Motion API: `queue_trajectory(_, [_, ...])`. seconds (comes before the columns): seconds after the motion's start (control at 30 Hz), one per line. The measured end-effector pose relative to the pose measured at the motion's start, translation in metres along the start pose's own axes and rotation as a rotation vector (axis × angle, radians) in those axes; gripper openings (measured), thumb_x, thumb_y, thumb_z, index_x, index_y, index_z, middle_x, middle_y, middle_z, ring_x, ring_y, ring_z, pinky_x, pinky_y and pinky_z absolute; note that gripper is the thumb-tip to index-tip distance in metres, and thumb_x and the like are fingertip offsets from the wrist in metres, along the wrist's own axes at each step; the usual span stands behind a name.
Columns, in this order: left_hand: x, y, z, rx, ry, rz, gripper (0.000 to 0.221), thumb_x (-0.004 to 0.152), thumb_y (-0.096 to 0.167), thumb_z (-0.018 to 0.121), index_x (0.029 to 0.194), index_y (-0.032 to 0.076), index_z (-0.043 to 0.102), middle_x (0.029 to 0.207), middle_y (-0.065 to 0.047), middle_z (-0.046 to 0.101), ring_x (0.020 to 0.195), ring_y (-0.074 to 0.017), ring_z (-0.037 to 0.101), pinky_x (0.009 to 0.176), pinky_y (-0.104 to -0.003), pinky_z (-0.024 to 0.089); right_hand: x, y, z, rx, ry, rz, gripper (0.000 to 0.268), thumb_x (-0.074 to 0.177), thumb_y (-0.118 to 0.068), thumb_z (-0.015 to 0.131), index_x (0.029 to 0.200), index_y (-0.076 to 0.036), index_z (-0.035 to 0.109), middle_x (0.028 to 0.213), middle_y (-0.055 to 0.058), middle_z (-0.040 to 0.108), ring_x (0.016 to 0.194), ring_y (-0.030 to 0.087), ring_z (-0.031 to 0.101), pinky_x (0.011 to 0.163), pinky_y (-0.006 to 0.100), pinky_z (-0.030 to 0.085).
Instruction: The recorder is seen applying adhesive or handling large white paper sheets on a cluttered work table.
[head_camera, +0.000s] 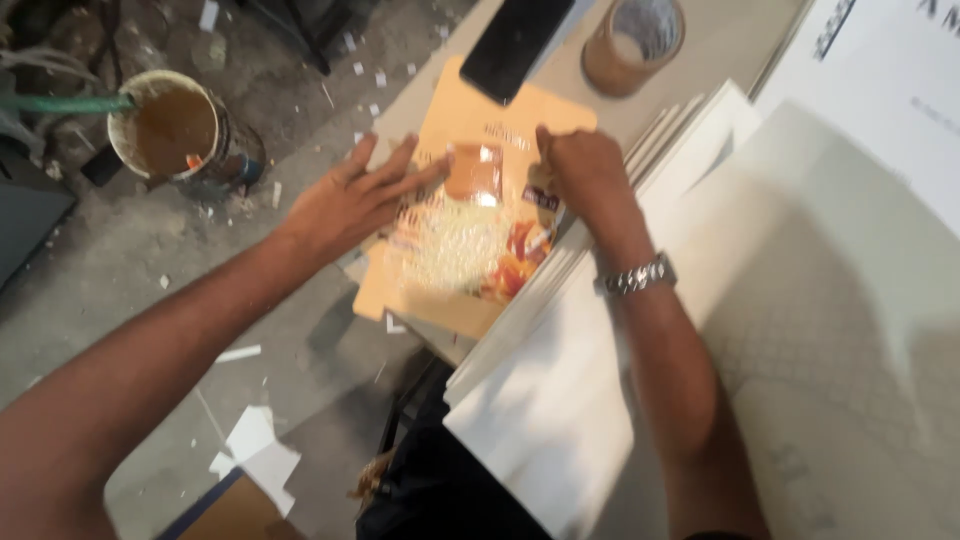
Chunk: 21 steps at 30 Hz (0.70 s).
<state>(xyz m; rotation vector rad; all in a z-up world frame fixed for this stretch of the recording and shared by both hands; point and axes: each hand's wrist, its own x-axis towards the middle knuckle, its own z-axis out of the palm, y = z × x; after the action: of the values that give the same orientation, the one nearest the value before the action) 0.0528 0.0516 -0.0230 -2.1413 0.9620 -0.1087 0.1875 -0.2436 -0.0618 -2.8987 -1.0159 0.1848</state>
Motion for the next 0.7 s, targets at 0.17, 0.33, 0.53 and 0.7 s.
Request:
queue_trajectory(0.17, [0.001,-0.014,-0.008,-0.522,0.052,-0.175,0.027,0.085,0.018,0.069,0.111,0.024,0.073,0.170,-0.003,0.021,0.149,-0.0328,0.032,0.113,-0.055,0.032,-0.002,-0.012,-0.021,0.088,0.068,-0.012,0.021,0.095,-0.019,0.063,0.110,-0.008,0.074,0.067,0.015,0.068,0.062,0.035,0.068,0.056,0.047,0.052])
queue_trajectory(0.33, [-0.021,0.003,-0.044,-1.266,0.234,-0.614,0.049,0.077,-0.003,0.066,0.120,0.018,0.067,0.161,-0.016,0.035,0.142,-0.0404,0.044,0.112,-0.050,0.040,0.001,-0.007,-0.017,0.053,-0.050,0.106,0.017,0.102,-0.024,0.066,0.103,-0.010,0.076,0.073,0.015,0.070,0.070,0.034,0.068,0.064,0.047,0.053])
queue_trajectory(0.53, [-0.058,0.080,-0.105,-1.756,0.261,-1.018,0.060,0.087,0.013,0.073,0.142,0.006,0.051,0.142,-0.016,0.060,0.132,-0.0338,0.058,0.107,-0.044,0.046,0.007,-0.005,-0.018,0.042,-0.063,0.163,0.039,0.081,-0.024,0.078,0.113,-0.002,0.071,0.075,0.015,0.071,0.071,0.034,0.071,0.063,0.046,0.055])
queue_trajectory(0.7, [-0.028,0.093,-0.188,-1.949,0.159,-0.970,0.069,0.084,0.023,0.079,0.142,0.008,0.046,0.143,-0.011,0.060,0.132,-0.0299,0.059,0.107,-0.043,0.049,0.000,-0.005,-0.040,0.416,0.071,-0.029,0.034,0.075,-0.022,0.084,0.105,-0.008,0.080,0.122,0.016,0.071,0.085,0.033,0.072,0.068,0.043,0.056])
